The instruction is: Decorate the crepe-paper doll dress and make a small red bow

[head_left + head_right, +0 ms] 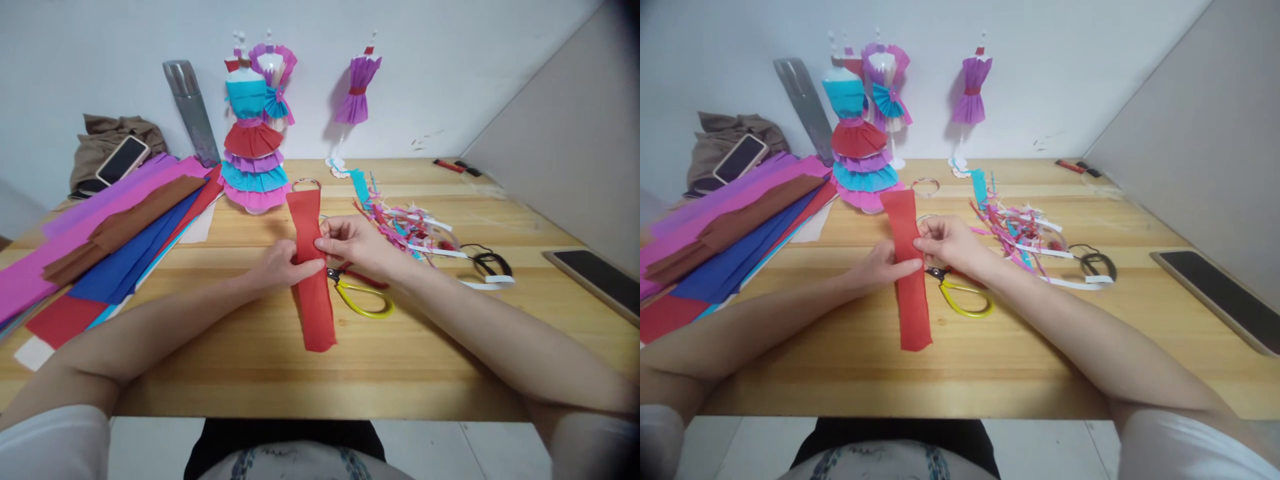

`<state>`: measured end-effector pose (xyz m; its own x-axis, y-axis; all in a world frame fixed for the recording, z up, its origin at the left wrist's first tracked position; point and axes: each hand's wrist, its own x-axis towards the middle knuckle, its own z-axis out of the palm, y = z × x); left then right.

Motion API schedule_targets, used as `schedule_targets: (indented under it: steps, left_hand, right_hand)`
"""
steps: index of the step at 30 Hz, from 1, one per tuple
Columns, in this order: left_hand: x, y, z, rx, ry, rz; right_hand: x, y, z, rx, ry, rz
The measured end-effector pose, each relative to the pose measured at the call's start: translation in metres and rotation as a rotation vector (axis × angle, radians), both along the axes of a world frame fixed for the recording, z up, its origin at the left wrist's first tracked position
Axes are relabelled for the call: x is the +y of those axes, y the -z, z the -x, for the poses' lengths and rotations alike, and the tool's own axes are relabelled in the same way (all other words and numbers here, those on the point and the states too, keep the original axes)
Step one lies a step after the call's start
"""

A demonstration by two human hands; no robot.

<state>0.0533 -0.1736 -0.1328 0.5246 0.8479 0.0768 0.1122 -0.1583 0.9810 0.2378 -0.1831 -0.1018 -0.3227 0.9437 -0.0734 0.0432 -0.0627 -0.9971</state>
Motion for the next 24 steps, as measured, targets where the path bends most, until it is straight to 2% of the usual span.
schedule_targets:
  steps: [3,8,13,17,24]
  left_hand:
    - [0.001,0.0,0.001,-0.057,0.066,0.04]
    - [0.001,-0.002,-0.003,-0.21,-0.045,0.065]
    - [0.002,-0.008,-0.005,-0.147,-0.068,0.067]
    - [0.007,-0.021,-0.002,-0.16,-0.082,0.09]
    - [0.024,-0.05,0.005,-0.201,-0.328,0.059]
  right_hand:
    - [0.0,-0.002,-0.001,0.002,0.009,0.017]
    - [0.0,-0.001,-0.003,-0.025,-0.025,-0.018]
    - [0.007,-0.004,-0.002,-0.025,0.059,-0.218]
    - [0.017,-0.015,0.001,-0.052,0.051,-0.246]
    - [0.035,-0.038,0.017,-0.05,0.003,-0.325]
